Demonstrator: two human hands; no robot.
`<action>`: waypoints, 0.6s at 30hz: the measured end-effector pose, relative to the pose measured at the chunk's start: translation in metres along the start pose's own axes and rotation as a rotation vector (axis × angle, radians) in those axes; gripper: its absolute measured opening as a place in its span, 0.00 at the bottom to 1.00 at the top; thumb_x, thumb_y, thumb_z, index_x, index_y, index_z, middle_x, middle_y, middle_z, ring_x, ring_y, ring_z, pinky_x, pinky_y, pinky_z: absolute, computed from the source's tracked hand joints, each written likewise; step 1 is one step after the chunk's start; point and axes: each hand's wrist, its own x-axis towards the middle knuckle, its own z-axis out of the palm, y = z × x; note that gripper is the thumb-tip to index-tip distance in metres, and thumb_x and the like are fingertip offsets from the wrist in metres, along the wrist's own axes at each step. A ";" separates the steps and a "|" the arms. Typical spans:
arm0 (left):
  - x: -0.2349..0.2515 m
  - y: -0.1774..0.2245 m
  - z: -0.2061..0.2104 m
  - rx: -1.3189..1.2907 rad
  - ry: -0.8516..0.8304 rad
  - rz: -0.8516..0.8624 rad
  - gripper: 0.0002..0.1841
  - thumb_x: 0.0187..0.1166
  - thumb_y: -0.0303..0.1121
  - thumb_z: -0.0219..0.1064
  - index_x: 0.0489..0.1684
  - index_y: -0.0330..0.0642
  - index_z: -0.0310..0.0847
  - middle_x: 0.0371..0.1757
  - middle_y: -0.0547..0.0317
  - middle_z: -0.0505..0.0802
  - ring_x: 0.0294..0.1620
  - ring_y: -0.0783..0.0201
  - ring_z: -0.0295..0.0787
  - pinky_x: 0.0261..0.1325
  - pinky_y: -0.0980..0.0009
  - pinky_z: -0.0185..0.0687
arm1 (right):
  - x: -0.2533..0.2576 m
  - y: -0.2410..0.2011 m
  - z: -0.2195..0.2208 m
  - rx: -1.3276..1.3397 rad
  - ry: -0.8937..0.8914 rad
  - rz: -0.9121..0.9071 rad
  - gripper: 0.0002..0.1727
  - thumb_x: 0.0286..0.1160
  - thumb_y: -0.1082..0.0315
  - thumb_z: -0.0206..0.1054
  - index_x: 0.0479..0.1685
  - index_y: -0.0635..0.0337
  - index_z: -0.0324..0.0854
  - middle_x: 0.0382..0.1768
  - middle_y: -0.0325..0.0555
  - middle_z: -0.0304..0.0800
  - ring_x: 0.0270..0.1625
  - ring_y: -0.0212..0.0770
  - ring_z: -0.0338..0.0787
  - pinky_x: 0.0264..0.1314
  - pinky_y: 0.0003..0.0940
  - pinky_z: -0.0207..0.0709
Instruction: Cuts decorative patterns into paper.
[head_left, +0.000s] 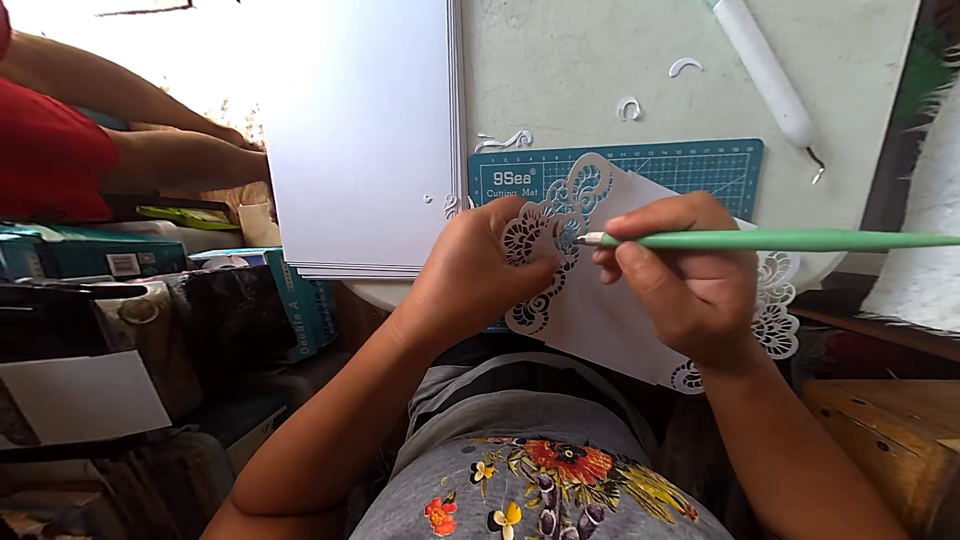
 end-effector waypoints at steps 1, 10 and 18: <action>0.000 0.000 0.000 0.000 0.002 0.001 0.13 0.67 0.23 0.76 0.48 0.42 0.84 0.36 0.70 0.94 0.34 0.84 0.90 0.38 0.86 0.87 | 0.001 0.001 0.001 -0.031 -0.005 -0.013 0.10 0.78 0.77 0.57 0.53 0.72 0.78 0.47 0.43 0.88 0.43 0.23 0.88 0.44 0.19 0.85; 0.000 0.000 0.002 0.002 0.024 0.000 0.10 0.70 0.24 0.75 0.46 0.43 0.84 0.34 0.70 0.93 0.32 0.84 0.89 0.36 0.86 0.86 | 0.000 0.005 0.003 -0.097 -0.027 -0.031 0.09 0.74 0.76 0.58 0.47 0.71 0.77 0.37 0.41 0.84 0.30 0.18 0.79 0.31 0.11 0.75; 0.000 0.001 0.003 0.020 0.038 -0.016 0.09 0.70 0.25 0.75 0.44 0.44 0.84 0.34 0.70 0.93 0.31 0.84 0.89 0.35 0.85 0.86 | 0.000 0.009 0.003 -0.101 -0.043 -0.052 0.08 0.75 0.76 0.58 0.46 0.72 0.78 0.36 0.42 0.86 0.33 0.18 0.82 0.34 0.12 0.78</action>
